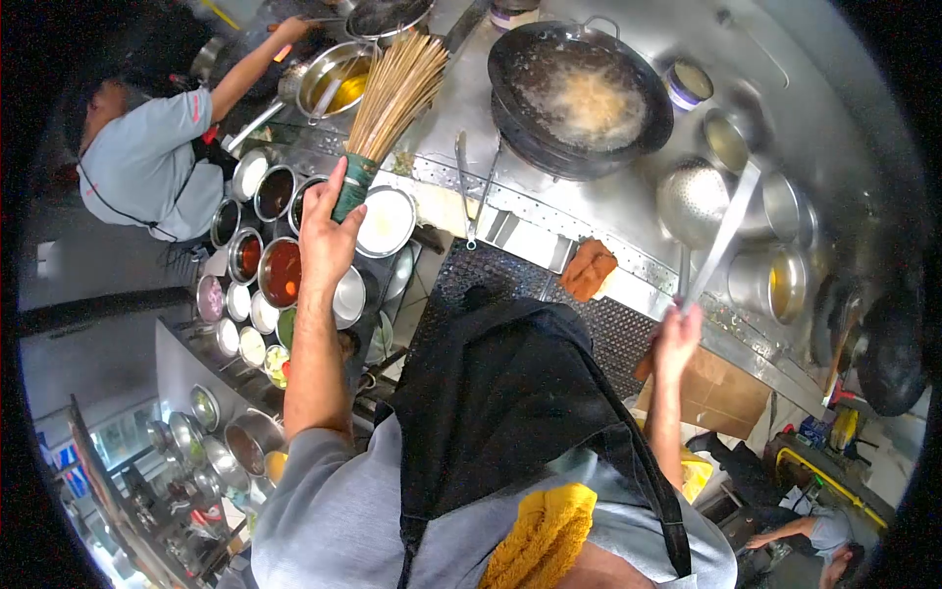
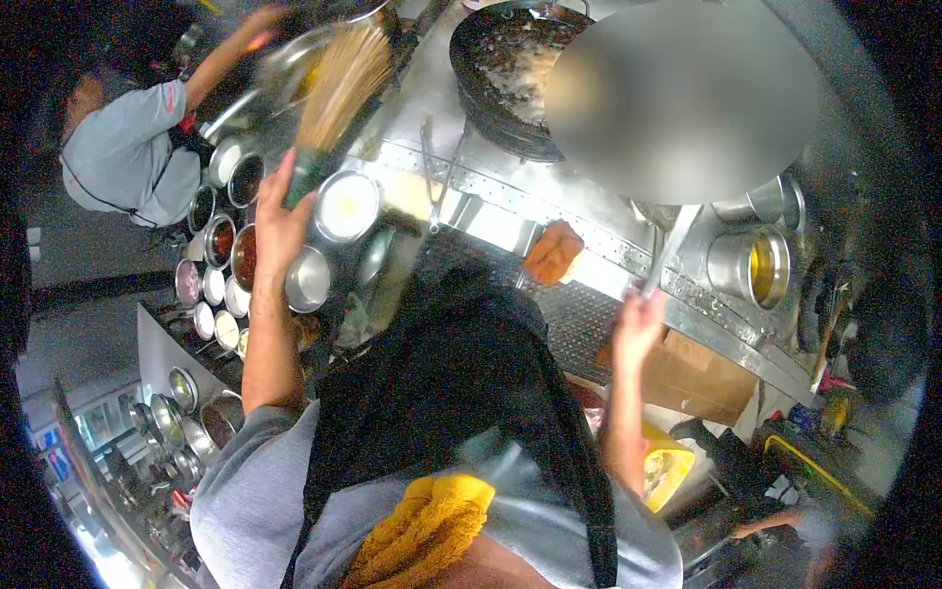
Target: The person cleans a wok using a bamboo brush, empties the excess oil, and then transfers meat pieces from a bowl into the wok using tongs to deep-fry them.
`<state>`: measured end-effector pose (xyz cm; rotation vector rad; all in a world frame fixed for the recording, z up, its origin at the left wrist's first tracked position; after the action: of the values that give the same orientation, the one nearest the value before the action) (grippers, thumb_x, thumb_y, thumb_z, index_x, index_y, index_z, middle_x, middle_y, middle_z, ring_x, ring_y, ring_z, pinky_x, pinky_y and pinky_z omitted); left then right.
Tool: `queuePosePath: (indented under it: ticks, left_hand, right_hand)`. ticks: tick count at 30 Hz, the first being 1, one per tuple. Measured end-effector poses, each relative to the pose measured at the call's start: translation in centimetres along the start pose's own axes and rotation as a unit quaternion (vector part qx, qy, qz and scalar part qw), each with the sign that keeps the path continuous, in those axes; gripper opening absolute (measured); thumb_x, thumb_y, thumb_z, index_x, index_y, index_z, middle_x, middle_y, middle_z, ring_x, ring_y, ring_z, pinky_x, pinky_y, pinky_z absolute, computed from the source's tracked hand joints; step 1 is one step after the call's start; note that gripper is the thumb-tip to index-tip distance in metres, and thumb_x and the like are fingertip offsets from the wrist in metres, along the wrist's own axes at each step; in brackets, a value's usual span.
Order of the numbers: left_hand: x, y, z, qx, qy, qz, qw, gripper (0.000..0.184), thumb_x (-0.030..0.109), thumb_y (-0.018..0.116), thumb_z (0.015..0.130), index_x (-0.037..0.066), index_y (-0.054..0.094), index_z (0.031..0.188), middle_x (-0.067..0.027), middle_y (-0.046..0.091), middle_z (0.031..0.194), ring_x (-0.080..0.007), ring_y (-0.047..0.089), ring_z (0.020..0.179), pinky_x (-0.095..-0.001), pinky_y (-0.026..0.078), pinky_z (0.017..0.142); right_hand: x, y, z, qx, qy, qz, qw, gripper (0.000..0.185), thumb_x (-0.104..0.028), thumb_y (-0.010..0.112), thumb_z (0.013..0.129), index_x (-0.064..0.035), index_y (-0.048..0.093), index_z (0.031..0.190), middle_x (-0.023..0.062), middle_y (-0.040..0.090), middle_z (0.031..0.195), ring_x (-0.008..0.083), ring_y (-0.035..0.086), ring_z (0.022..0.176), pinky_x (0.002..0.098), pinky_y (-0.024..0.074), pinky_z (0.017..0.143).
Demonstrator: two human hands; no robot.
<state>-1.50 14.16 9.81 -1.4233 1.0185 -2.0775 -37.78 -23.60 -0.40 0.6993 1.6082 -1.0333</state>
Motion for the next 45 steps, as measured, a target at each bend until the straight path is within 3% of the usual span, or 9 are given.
queuePosePath:
  ticks: [4, 6, 10, 28, 32, 34, 35, 44, 45]
  left_hand:
    - [0.0, -1.2, 0.7, 0.028, 0.044, -0.057, 0.997, 0.072, 0.004, 0.073, 0.078, 0.02, 0.05, 0.145, -0.0122, 0.053, 0.107, -0.0241, 0.057, 0.101, -0.0327, 0.047, 0.092]
    - [-0.2, -1.8, 0.7, 0.035, 0.045, -0.102, 0.993, 0.071, 0.003, 0.072, 0.078, 0.017, 0.05, 0.144, -0.012, 0.054, 0.109, -0.0229, 0.057, 0.102, -0.0316, 0.046, 0.093]
    - [-2.2, -3.1, 0.7, -0.012, -0.014, -0.144, 0.989, 0.069, 0.002, 0.071, 0.08, 0.014, 0.048, 0.145, -0.0141, 0.052, 0.139, -0.0257, 0.049, 0.129, -0.0337, 0.036, 0.11]
    - [-6.9, -4.3, -1.5, 0.024, -0.025, -0.194, 0.98, 0.068, -0.001, 0.069, 0.08, 0.015, 0.05, 0.144, -0.0098, 0.054, 0.112, -0.0193, 0.057, 0.104, -0.0299, 0.046, 0.092]
    - [-7.2, -4.0, -1.9, 0.02, -0.03, -0.204, 0.978, 0.067, -0.001, 0.069, 0.08, 0.012, 0.05, 0.143, -0.0095, 0.054, 0.112, -0.0191, 0.057, 0.103, -0.0293, 0.045, 0.092]
    - [-7.4, -3.6, -2.1, 0.01, -0.032, -0.214, 0.976, 0.067, -0.001, 0.069, 0.08, 0.012, 0.05, 0.143, -0.0095, 0.055, 0.112, -0.0192, 0.057, 0.103, -0.029, 0.045, 0.092]
    - [-7.5, -3.3, -2.3, 0.012, -0.03, -0.212, 0.977, 0.068, -0.001, 0.069, 0.08, 0.011, 0.049, 0.144, -0.0096, 0.055, 0.112, -0.0193, 0.057, 0.103, -0.0291, 0.045, 0.093]
    - [-6.2, 4.9, -5.3, 0.026, -0.143, -0.325, 0.934, 0.071, 0.008, 0.066, 0.09, 0.005, 0.032, 0.152, -0.0127, 0.044, 0.148, -0.0204, 0.049, 0.127, -0.0306, 0.036, 0.108]
    - [-6.6, 6.6, -5.1, 0.046, -0.088, -0.247, 0.964, 0.073, 0.011, 0.065, 0.091, 0.01, 0.029, 0.154, -0.0127, 0.043, 0.149, -0.0189, 0.054, 0.119, -0.0298, 0.046, 0.098]
  right_hand:
    - [-5.5, 11.2, -2.5, -0.197, 0.025, -0.109, 0.974, 0.024, -0.016, 0.059, 0.096, -0.0049, 0.056, 0.117, -0.0001, 0.053, 0.07, 0.0092, 0.051, 0.052, 0.0262, 0.0431, 0.046]
    - [0.3, 16.4, -1.2, -0.241, -0.201, -0.253, 0.915, 0.029, -0.016, 0.061, 0.092, -0.0067, 0.056, 0.12, 0.0101, 0.061, 0.075, 0.0302, 0.059, 0.061, 0.0412, 0.0505, 0.062]
    - [-0.3, 25.5, -1.9, -0.345, -0.063, -0.306, 0.885, 0.03, -0.021, 0.061, 0.091, -0.0041, 0.052, 0.115, 0.0283, 0.065, 0.089, 0.0483, 0.064, 0.088, 0.0547, 0.0493, 0.076]
    - [5.4, 31.1, -4.9, -0.437, -0.084, -0.406, 0.799, 0.028, -0.018, 0.053, 0.092, 0.0007, 0.047, 0.111, 0.0314, 0.065, 0.089, 0.0503, 0.063, 0.089, 0.0569, 0.0506, 0.08]
    - [5.6, 30.6, -2.1, -0.476, -0.163, -0.34, 0.794, 0.028, -0.016, 0.057, 0.09, -0.0021, 0.048, 0.112, 0.0201, 0.064, 0.075, 0.0389, 0.065, 0.067, 0.0494, 0.0548, 0.063]
    - [2.9, 30.2, -0.6, -0.561, 0.258, -0.082, 0.782, 0.027, -0.016, 0.061, 0.089, -0.0058, 0.049, 0.112, 0.0039, 0.053, 0.064, 0.0181, 0.053, 0.047, 0.0353, 0.0493, 0.045]
    - [1.4, 29.7, -0.4, -0.567, 0.276, -0.036, 0.775, 0.021, -0.014, 0.058, 0.091, -0.0081, 0.05, 0.11, -0.0049, 0.043, 0.063, 0.0044, 0.039, 0.043, 0.0246, 0.0379, 0.037]
    - [-2.6, 21.7, -3.6, -0.482, 0.344, 0.114, 0.798, 0.024, -0.01, 0.055, 0.093, -0.0048, 0.052, 0.116, -0.0031, 0.045, 0.062, 0.0072, 0.039, 0.04, 0.0243, 0.034, 0.035]
    - [-2.9, 20.1, -4.4, -0.47, 0.333, 0.128, 0.807, 0.024, -0.009, 0.054, 0.093, -0.0045, 0.052, 0.116, -0.0026, 0.046, 0.061, 0.0075, 0.039, 0.038, 0.0239, 0.0334, 0.034]
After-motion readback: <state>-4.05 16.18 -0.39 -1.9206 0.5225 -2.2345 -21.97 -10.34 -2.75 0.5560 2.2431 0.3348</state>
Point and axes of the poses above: each hand's wrist, its own z-axis towards the middle knuckle, its own y-axis out of the palm, x = y × z, the point moved 2 cm from there along z, towards the middle knuckle
